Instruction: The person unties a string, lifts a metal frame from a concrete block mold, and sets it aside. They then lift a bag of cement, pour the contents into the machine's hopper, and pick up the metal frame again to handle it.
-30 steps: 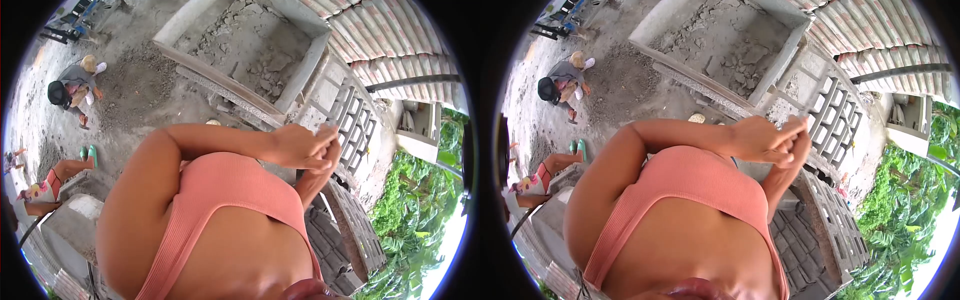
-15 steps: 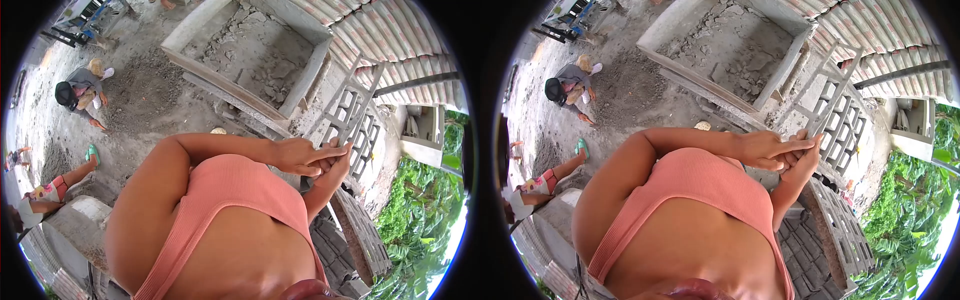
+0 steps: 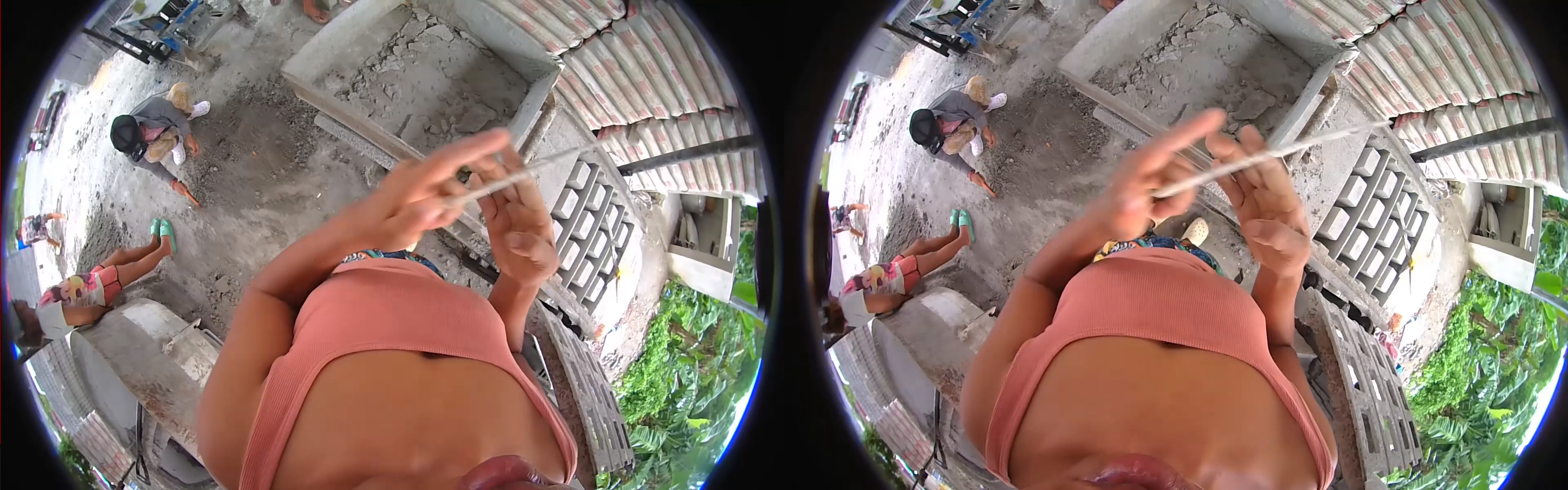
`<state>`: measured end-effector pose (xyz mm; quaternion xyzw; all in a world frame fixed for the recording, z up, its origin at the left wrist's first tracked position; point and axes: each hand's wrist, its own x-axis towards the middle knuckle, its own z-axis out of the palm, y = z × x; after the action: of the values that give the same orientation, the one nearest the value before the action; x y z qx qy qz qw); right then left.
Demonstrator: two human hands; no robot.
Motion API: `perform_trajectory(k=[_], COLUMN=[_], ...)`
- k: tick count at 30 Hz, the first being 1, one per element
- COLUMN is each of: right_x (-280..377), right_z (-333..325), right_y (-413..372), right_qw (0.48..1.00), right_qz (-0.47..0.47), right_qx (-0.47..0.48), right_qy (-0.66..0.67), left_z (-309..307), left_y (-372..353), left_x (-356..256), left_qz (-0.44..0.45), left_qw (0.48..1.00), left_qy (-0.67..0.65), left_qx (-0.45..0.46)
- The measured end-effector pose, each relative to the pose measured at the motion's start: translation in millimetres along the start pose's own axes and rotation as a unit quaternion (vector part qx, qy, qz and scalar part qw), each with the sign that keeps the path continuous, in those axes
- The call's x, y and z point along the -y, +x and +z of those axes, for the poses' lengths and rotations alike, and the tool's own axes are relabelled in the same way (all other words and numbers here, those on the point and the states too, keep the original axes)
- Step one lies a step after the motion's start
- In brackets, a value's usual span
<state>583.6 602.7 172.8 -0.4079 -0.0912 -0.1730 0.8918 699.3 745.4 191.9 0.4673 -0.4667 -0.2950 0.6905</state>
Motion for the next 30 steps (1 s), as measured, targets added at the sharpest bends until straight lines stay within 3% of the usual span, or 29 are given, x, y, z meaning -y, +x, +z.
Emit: perform_trajectory(k=[1, 2, 3, 4, 5, 7, 9, 10, 12, 14, 16, 17, 23, 25, 29, 30], right_x=[1.8, 5.2, 9.2, 8.8, -8.7, -59.3, -122.6, -138.6, -158.8, -154.3, -144.8, -137.7, -64.1, -32.4, -14.1, -21.7], right_z=[-11.1, -10.9, -8.5, -7.9, -4.3, -18.9, -41.4, -50.1, -59.5, -67.0, -70.8, -69.7, -58.8, -60.1, -72.8, -78.8], right_y=[-2.6, 4.0, 12.9, 21.4, 31.0, 51.1, 51.0, 49.4, 51.4, 52.1, 46.7, 44.2, 9.2, -9.5, -51.5, -65.0], right_qw=[0.996, 0.996, 0.964, 0.904, 0.868, 0.753, 0.605, 0.603, 0.532, 0.557, 0.583, 0.591, 0.603, 0.537, 0.553, 0.572], right_qz=[0.01, 0.01, 0.025, 0.038, 0.013, -0.055, -0.055, -0.053, 0.11, 0.086, 0.062, 0.088, 0.157, 0.215, 0.25, 0.191], right_qx=[0.033, 0.037, 0.075, 0.11, 0.054, 0.032, 0.005, 0.005, -0.008, -0.004, -0.004, -0.014, -0.066, -0.063, -0.112, -0.131], right_qy=[-0.085, -0.086, -0.253, -0.411, -0.493, -0.655, -0.794, -0.796, -0.839, -0.826, -0.81, -0.802, -0.779, -0.813, -0.787, -0.787], left_z=[-11.6, -18.7, -23.8, -30.0, -35.4, -39.2, -49.0, -55.8, -73.4, -84.4, -97.6, -103.1, -149.3, -155.6, -178.5, -185.1], left_y=[-5.8, -14.0, -24.3, -35.1, -46.5, -70.0, -84.3, -90.5, -107.5, -116.1, -120.3, -122.7, -163.5, -164.2, -146.8, -140.2], left_x=[-18.4, -27.5, -35.7, -46.0, -54.7, -64.1, -72.8, -75.7, -71.2, -70.0, -73.2, -76.4, -66.4, -61.1, -43.0, -36.3], left_qz=[-0.029, 0.001, 0.029, 0.059, 0.087, 0.17, 0.209, 0.247, 0.244, 0.237, 0.147, 0.08, -0.01, -0.035, -0.064, -0.057], left_qw=[0.999, 0.999, 0.993, 0.995, 0.985, 0.964, 0.948, 0.929, 0.917, 0.903, 0.874, 0.835, 0.793, 0.781, 0.778, 0.788], left_qy=[0.034, -0.025, -0.085, 0.02, 0.126, 0.141, 0.147, 0.153, 0.16, 0.164, 0.157, 0.186, 0.175, 0.176, 0.161, 0.15], left_qx=[-0.01, -0.041, -0.073, -0.078, -0.079, -0.148, -0.188, -0.228, -0.271, -0.318, -0.435, -0.512, -0.583, -0.598, -0.604, -0.594])
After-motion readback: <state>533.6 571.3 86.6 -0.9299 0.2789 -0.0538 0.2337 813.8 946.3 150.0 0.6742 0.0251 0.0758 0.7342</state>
